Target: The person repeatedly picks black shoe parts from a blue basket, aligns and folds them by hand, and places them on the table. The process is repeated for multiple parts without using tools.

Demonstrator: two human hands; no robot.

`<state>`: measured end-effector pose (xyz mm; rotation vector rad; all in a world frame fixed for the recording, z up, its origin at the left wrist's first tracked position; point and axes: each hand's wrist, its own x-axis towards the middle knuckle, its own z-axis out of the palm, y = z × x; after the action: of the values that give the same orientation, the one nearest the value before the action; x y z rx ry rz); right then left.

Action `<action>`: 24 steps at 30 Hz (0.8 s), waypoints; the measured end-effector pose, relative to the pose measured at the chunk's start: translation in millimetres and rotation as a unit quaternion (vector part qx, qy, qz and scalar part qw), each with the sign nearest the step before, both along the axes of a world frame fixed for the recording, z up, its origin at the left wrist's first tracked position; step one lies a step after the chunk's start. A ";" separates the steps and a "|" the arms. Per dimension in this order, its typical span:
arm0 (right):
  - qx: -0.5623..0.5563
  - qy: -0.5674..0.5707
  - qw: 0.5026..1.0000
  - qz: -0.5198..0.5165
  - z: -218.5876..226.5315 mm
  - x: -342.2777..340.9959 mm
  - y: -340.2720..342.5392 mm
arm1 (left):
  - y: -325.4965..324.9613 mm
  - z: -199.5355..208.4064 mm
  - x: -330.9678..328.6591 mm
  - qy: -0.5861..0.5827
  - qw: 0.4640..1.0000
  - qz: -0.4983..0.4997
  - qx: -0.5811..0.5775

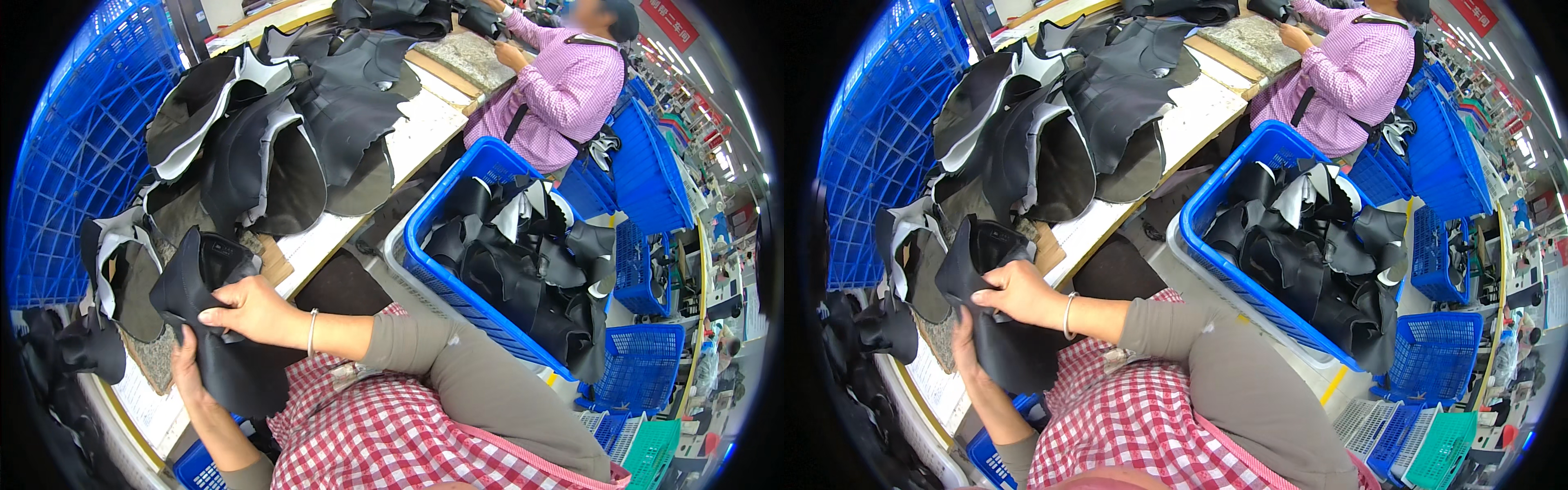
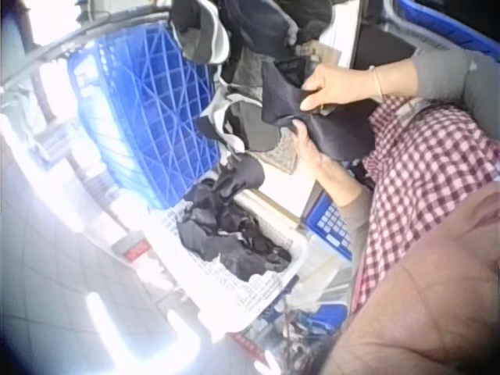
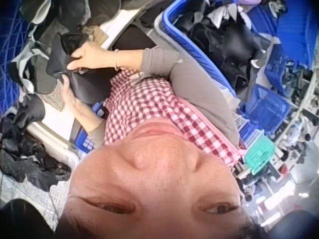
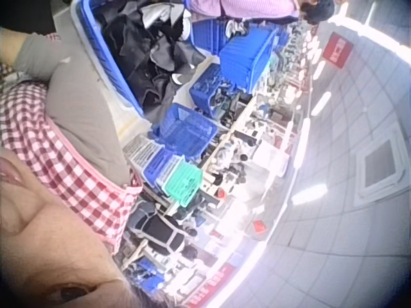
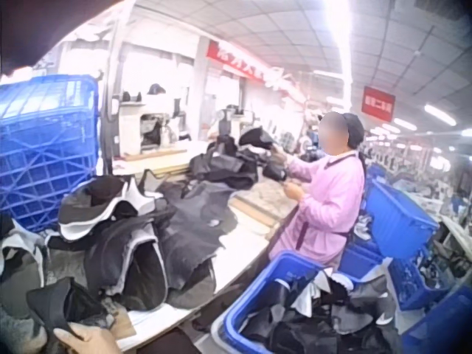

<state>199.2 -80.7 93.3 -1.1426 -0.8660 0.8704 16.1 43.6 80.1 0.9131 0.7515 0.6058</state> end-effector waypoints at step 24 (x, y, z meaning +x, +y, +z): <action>-0.020 0.150 0.988 -0.045 -32.8 -9.6 -23.5 | -83.7 -34.9 13.9 -0.162 0.983 0.065 -0.051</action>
<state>189.6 -104.3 60.5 -1.0441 -0.5487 0.9587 29.9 -40.0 45.1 0.6532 0.5441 0.8019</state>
